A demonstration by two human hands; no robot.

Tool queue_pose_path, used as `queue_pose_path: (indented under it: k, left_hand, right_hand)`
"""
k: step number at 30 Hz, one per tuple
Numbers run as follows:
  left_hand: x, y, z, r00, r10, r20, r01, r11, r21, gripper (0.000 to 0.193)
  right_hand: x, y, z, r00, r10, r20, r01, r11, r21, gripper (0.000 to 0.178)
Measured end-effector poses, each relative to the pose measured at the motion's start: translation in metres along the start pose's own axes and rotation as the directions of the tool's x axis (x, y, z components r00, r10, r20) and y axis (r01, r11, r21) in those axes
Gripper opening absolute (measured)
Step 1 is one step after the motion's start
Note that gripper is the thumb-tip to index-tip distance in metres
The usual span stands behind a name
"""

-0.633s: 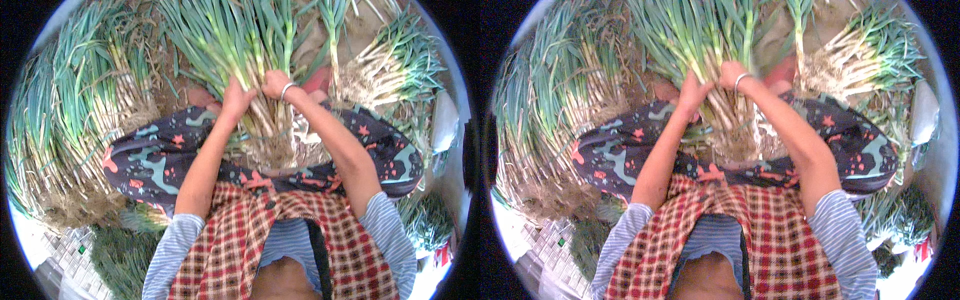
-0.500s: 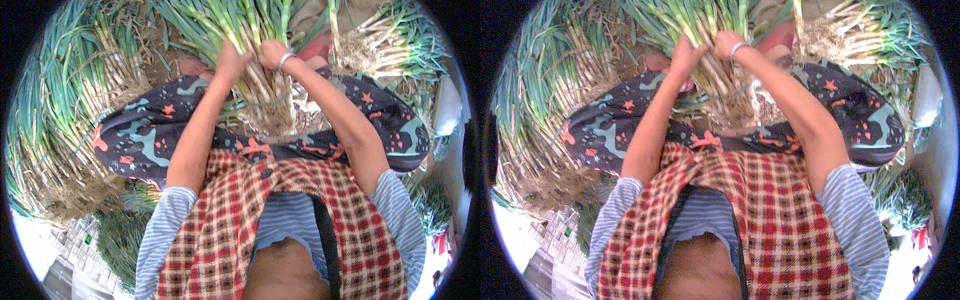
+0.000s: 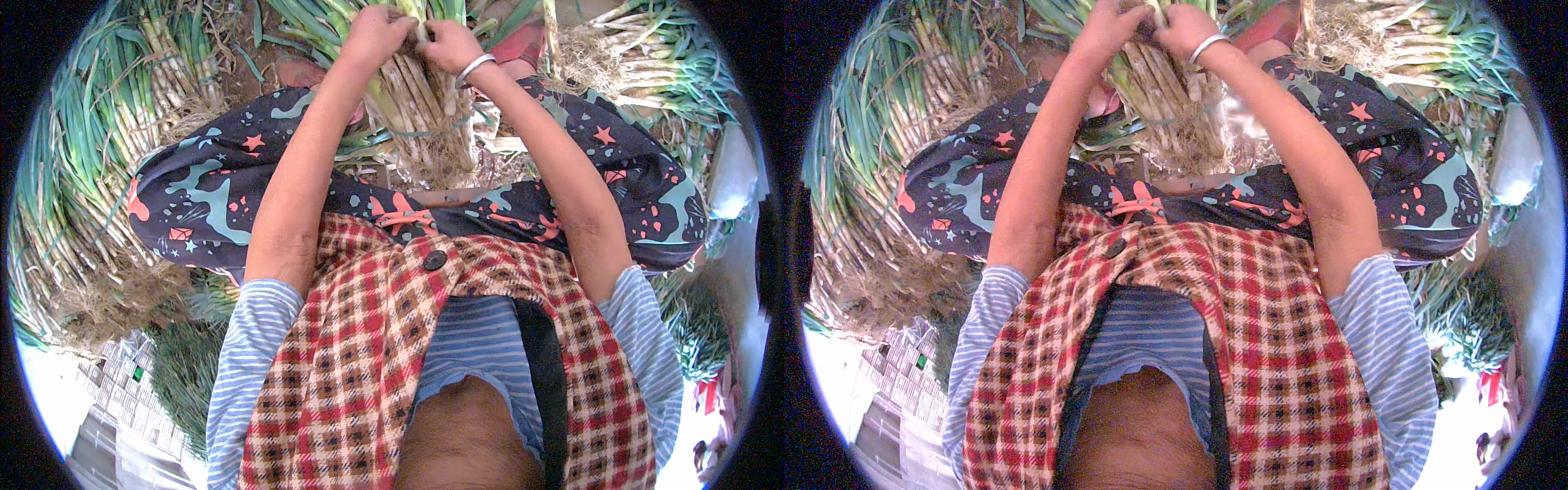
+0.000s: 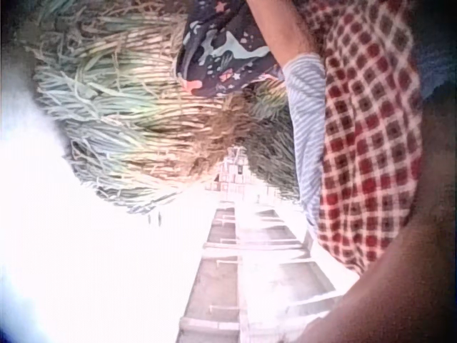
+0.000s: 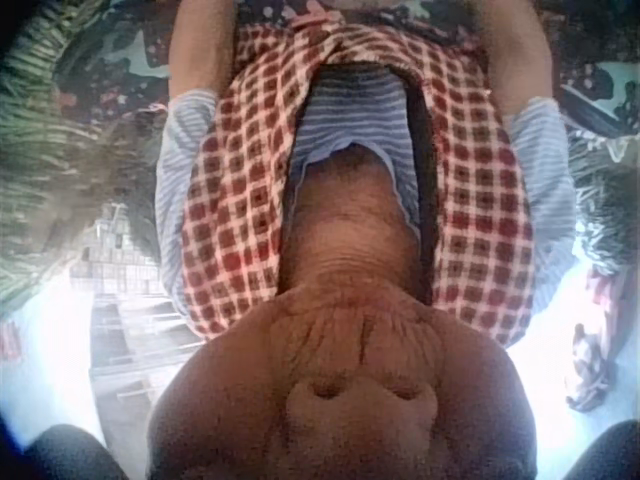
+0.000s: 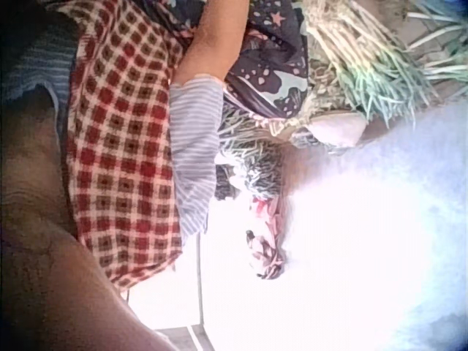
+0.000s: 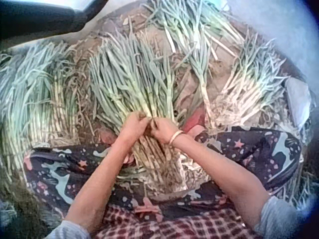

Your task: The person bundles leeks using strips of leaf and a small blade, then moves the finished bundles into a pile.

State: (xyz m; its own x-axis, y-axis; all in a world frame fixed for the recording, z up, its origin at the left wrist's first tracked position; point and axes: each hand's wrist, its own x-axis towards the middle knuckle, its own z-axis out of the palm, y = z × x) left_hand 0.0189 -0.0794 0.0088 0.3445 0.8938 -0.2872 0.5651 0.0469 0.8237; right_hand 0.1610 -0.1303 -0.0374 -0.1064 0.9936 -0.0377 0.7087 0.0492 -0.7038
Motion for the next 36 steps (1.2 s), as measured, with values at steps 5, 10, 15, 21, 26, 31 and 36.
queue_pose_path:
  k: [5,10,15,21,26,31,36]
  left_hand:
    - [-0.034,-0.014,0.003,0.867,0.486,0.106,-0.486,0.782,0.391,0.029]
    - [-0.057,-0.036,0.015,0.832,0.499,0.242,-0.539,0.625,0.565,0.032]
    - [-0.053,0.003,0.029,0.857,0.471,0.207,-0.479,0.584,0.655,0.022]
    - [-0.042,-0.008,0.036,0.855,0.486,0.178,-0.5,0.687,0.527,0.024]
    - [-0.042,-0.016,0.001,0.917,0.399,0.001,-0.375,0.86,0.347,0.029]
    - [-0.021,0.006,-0.019,0.957,-0.19,-0.217,0.228,0.96,0.162,0.039]
    - [-0.004,-0.029,-0.012,0.909,-0.01,-0.417,0.124,0.961,0.247,0.049]
  right_hand:
    - [-0.007,0.002,-0.016,0.815,0.488,0.313,-0.438,0.162,0.884,0.017]
    - [0.006,-0.046,-0.067,0.784,0.569,0.249,-0.328,0.039,0.944,0.019]
    - [0.018,-0.066,-0.103,0.808,0.587,0.04,-0.131,0.114,0.985,0.021]
    - [0.033,-0.083,-0.13,0.865,0.502,0.0,-0.142,0.244,0.959,0.019]
    - [0.021,-0.028,-0.046,0.726,0.627,0.284,-0.495,0.189,0.848,0.021]
    - [-0.007,0.002,-0.003,0.951,0.308,-0.026,-0.277,0.886,0.373,0.039]
    - [-0.008,-0.009,-0.002,0.95,0.313,0.017,-0.313,0.944,0.103,0.046]
